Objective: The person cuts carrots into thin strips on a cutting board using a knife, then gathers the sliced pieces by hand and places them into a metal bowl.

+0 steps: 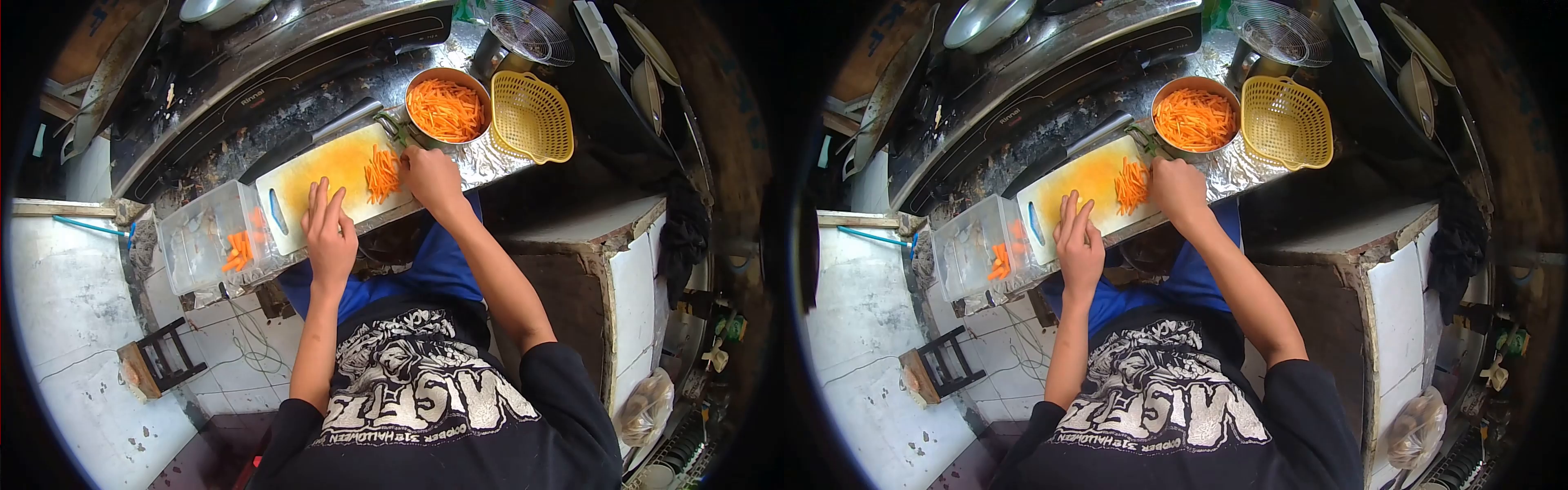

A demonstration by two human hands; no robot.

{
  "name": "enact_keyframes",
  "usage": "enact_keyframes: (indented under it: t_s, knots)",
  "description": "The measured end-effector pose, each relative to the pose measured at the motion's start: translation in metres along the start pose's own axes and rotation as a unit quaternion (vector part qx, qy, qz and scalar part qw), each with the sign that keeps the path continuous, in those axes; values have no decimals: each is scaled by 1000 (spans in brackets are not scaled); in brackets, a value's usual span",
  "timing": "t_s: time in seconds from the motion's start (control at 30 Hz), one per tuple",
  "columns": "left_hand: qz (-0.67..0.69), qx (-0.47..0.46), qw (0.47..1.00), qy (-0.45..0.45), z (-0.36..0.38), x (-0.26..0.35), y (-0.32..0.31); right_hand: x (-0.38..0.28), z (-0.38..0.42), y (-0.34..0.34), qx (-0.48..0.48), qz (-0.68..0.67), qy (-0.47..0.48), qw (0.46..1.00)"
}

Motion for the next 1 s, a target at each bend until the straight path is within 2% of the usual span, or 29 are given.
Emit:
enact_keyframes:
  t_s: [0.2, 0.4, 0.47, 0.5, 0.57, 0.63, 0.7, 0.8, 1.0]
  knots:
    - [5, -7, 1000, -9, -2, 1, -5, -15, 7, 8, -10, 1, -2, 1000]
    - [7, -6, 1000, -5, -3, 0, -4, -26, 17, 9, -47, -3, 54, 997]
    - [9, -3, 1000, -1, -2, -1, -3, -29, 19, 23, 3, -58, 76, 995]
    - [10, -1, 1000, -2, -2, -2, -3, -27, 18, 23, 2, -57, 78, 995]
    - [11, 1, 1000, -2, 0, -3, -3, -21, 13, 24, 60, -63, 93, 992]
    - [10, 3, 1000, -9, 0, -4, -3, -19, 10, 14, 43, -79, 102, 991]
    - [15, 0, 1000, -7, -1, -3, -4, -32, 11, 12, 97, -94, 175, 975]
    - [22, -4, 1000, -6, -1, -1, -5, -46, 16, 0, 56, -118, 170, 977]
    - [26, 12, 1000, 0, 0, -7, 2, -64, 30, -29, 89, -42, 169, 981]
Point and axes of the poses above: each hand's wrist, its own z-axis away from the middle knuckle, its own y-axis out of the back of the hand, x = y × z, the point moved 6 cm from there along -z, towards the middle knuckle, and after that the axes turned 5 degrees about y, right-handed, at the moved point
